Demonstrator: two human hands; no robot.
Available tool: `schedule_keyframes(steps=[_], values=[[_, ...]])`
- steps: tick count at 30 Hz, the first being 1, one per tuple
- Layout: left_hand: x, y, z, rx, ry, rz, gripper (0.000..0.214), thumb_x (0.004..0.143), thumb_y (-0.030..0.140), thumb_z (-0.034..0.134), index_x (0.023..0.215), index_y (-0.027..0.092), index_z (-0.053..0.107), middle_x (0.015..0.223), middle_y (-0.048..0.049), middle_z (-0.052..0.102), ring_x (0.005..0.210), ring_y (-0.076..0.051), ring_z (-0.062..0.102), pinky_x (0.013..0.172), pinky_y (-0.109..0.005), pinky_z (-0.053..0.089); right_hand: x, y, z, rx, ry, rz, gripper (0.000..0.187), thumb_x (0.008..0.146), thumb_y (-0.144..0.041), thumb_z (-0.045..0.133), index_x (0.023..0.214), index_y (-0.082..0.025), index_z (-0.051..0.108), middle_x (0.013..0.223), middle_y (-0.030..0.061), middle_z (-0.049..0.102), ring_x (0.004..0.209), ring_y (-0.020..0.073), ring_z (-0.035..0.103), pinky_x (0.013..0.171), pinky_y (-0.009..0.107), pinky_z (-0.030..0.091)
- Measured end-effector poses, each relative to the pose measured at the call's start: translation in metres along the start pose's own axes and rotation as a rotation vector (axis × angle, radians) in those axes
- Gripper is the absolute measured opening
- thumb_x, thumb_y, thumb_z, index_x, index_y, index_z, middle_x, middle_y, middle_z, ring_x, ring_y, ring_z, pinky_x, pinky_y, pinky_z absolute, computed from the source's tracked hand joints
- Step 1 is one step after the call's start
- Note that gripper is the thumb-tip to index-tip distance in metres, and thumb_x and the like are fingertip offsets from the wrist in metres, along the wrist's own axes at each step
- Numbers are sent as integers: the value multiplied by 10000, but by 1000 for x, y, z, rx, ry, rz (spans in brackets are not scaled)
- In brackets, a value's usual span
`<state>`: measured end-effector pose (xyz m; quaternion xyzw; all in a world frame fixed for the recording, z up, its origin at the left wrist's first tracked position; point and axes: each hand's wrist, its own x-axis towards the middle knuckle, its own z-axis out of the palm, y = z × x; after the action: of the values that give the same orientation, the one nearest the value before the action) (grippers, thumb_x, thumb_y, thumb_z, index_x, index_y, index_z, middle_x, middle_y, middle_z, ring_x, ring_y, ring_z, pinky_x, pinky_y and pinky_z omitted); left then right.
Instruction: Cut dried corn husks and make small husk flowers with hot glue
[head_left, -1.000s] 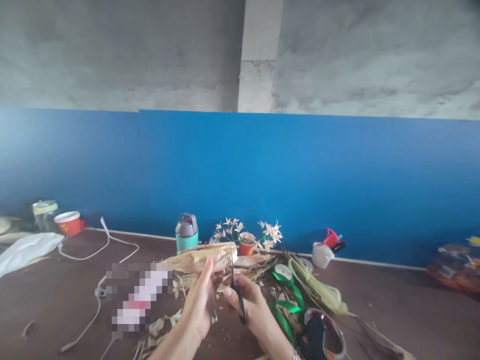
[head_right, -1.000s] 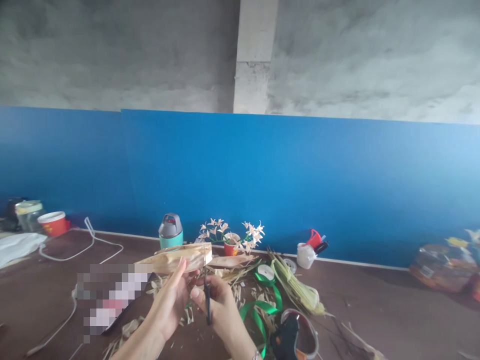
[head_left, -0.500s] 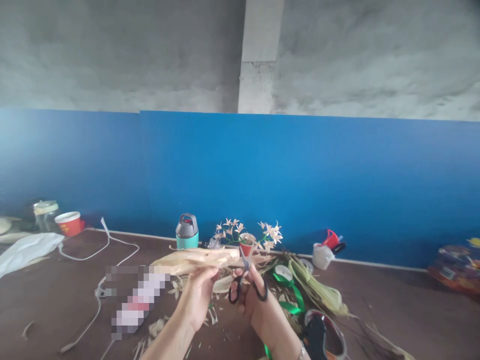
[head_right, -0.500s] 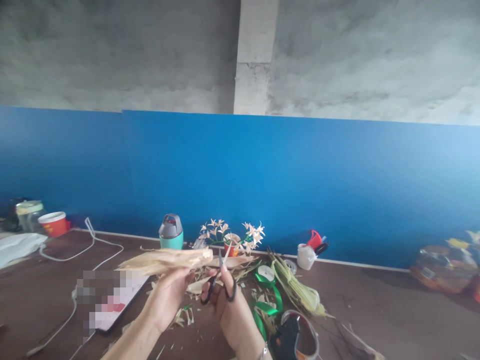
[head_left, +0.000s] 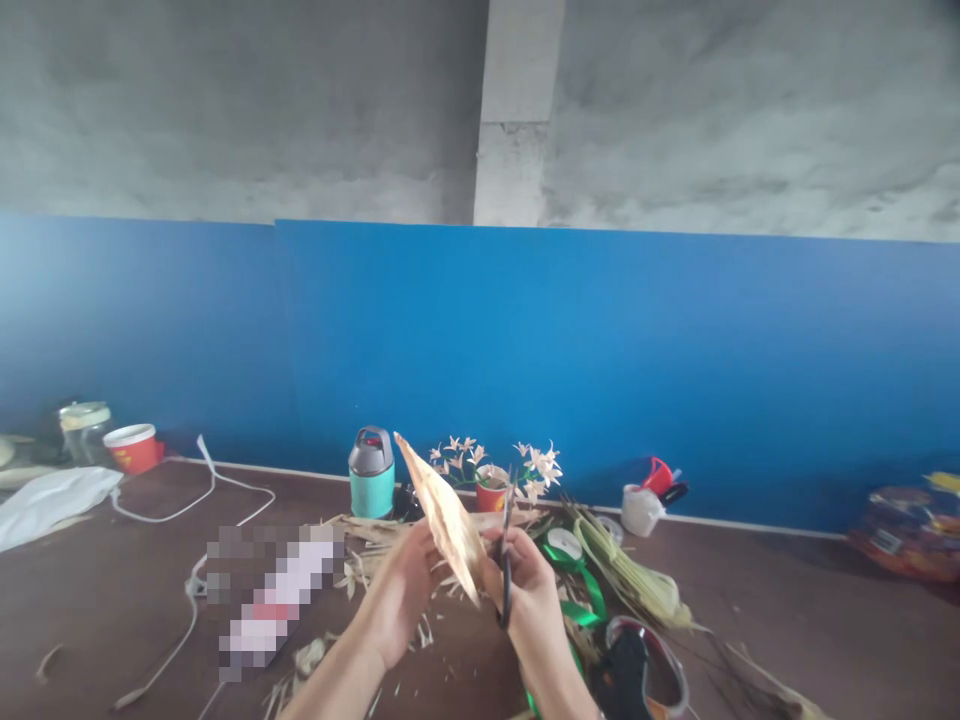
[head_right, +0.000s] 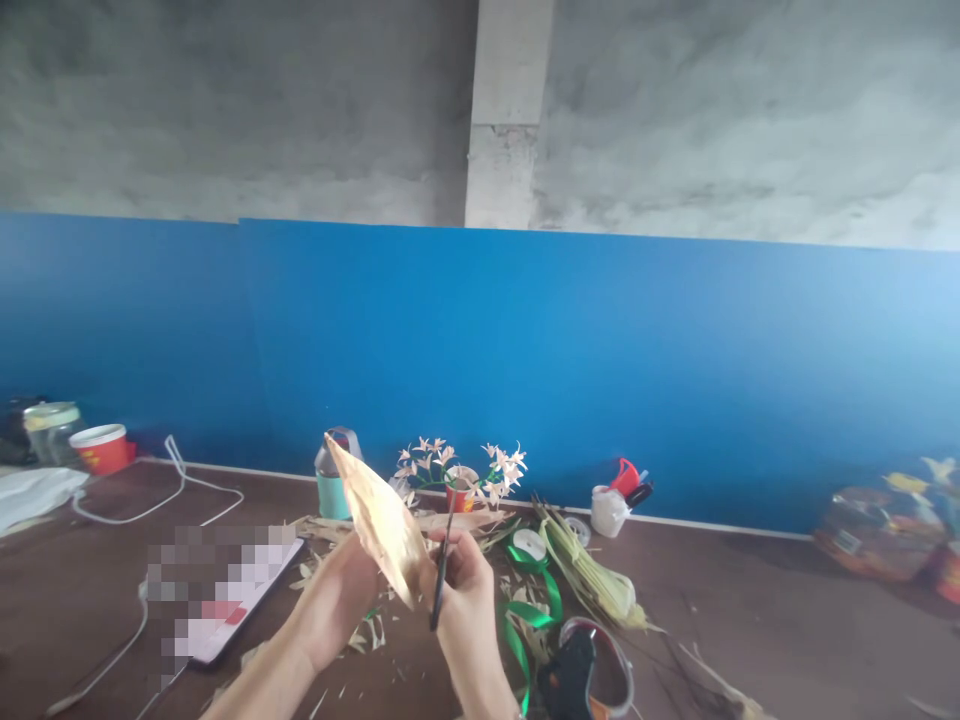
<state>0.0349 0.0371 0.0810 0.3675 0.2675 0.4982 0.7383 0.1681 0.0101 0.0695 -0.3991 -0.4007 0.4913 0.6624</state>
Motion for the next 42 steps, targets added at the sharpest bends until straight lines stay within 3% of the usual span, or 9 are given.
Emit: schedule_keyframes(steps=[5,7,11,15,21,24,30,36,42], values=[[-6,-5,3,-24,-75,173,644,638,658,584,1067,180,628,1101,-116,658,1055,-312,550,865,-373,423,-2,0,-6,-339,167,-211,265,594,-144,674,847,-190,608,565,-33,572,508,130,480,463,209,366],[-10,-4,7,76,-6,250,592,582,568,698,1025,181,642,1093,-107,662,1037,-308,559,859,-357,425,-3,-1,-8,-475,176,-261,251,628,-156,618,877,-183,610,605,-20,598,528,137,503,492,216,394],[-13,0,17,297,260,159,232,633,268,707,827,142,682,748,-59,717,829,-265,634,743,-327,456,-3,-2,-9,-600,146,-296,247,672,-202,576,913,-169,619,726,18,644,635,164,569,595,236,439],[-9,0,12,311,309,99,128,596,138,674,724,144,675,586,-18,684,714,-237,645,660,-301,461,2,2,-10,-427,110,-215,273,615,-232,665,874,-170,607,667,-1,624,586,150,548,548,226,421],[-1,-3,-4,36,66,16,260,629,204,728,865,121,658,839,-103,731,776,-238,669,700,-312,483,10,4,-15,58,75,168,358,554,-332,757,811,-175,564,569,-37,550,440,86,447,418,191,333],[-2,-4,0,29,75,10,293,667,289,723,904,127,664,837,-102,736,755,-232,677,676,-305,496,12,3,-15,19,83,186,370,524,-313,780,799,-173,577,541,-51,518,418,73,419,391,178,286],[-1,-6,5,112,240,21,235,619,286,763,766,122,680,691,-69,736,631,-199,677,594,-259,501,10,3,-10,25,-19,78,375,453,-211,807,745,-171,576,516,-72,490,420,47,337,405,169,258],[-4,-7,7,-45,251,-76,339,656,369,732,885,127,671,837,-109,742,751,-240,689,661,-305,526,7,10,-15,181,-30,220,318,577,-243,745,841,-196,574,629,-39,536,496,82,437,445,175,326],[-12,-3,19,72,222,-1,293,573,284,786,803,126,697,741,-100,749,701,-261,694,607,-295,513,8,11,-14,79,-14,179,325,579,-238,759,834,-189,564,480,-81,450,384,48,327,372,160,233]])
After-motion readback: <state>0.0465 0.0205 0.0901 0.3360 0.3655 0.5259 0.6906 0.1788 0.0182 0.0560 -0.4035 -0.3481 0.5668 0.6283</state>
